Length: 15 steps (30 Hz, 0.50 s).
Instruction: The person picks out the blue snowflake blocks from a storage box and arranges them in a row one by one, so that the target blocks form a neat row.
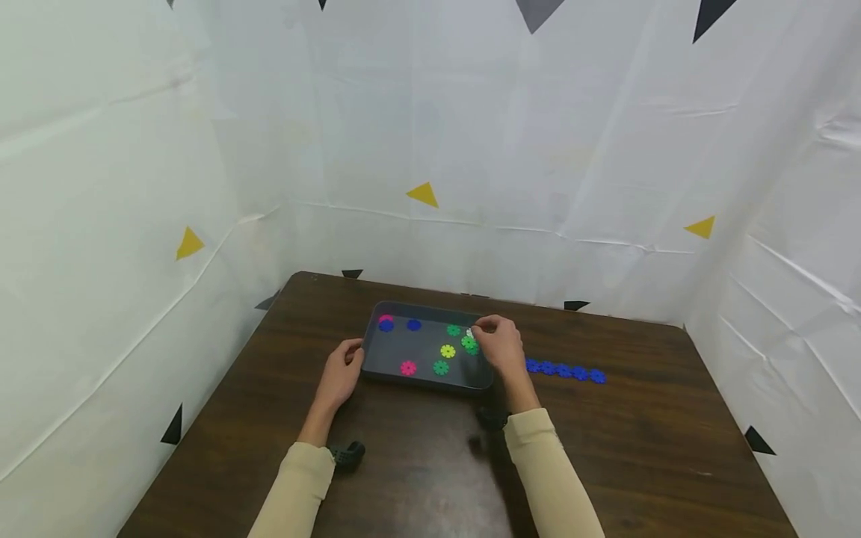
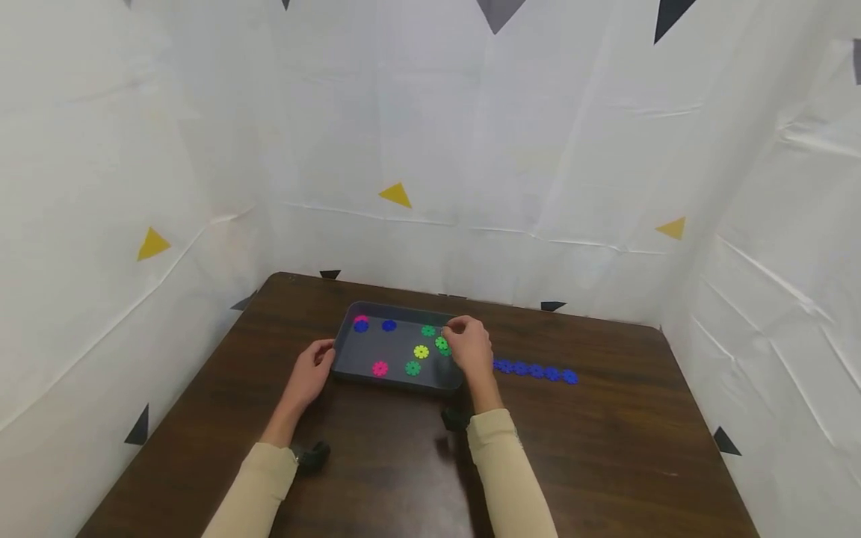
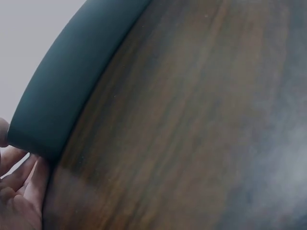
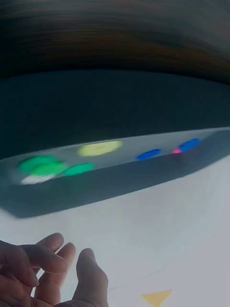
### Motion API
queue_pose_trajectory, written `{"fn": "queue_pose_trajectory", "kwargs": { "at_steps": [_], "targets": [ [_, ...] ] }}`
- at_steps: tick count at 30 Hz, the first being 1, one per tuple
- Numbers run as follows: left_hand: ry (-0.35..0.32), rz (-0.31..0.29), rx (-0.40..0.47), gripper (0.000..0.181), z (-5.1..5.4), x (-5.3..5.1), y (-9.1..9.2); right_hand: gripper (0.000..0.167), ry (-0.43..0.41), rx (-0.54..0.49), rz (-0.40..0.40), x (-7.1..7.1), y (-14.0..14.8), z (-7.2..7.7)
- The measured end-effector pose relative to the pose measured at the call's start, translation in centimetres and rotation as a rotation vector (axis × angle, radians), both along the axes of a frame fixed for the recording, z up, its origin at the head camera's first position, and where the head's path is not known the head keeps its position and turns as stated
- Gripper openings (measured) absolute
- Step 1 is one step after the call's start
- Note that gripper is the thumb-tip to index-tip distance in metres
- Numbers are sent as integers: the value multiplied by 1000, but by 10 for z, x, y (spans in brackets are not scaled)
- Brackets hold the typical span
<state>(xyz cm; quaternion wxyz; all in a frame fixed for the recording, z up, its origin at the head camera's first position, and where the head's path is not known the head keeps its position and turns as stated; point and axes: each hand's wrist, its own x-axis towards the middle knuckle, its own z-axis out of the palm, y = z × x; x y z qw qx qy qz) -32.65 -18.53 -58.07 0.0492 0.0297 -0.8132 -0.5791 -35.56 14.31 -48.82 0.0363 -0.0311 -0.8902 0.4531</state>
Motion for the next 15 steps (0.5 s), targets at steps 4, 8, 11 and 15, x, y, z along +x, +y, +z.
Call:
{"fn": "queue_pose_trajectory", "kwargs": {
  "at_steps": [4, 8, 11, 15],
  "targets": [
    [7, 7, -7, 43, -2, 0, -2, 36, -4, -83, 28, -10, -27, -7],
    [4, 3, -17, 42, -3, 3, -2, 37, -21, -76, 30, -18, -51, -19],
    [-3, 0, -11, 42, -4, 5, -3, 36, -43, -21, 23, -21, -68, -26],
    [2, -9, -9, 43, -5, 7, -4, 37, -94, 60, 31, -25, -87, -29]
  ]
}}
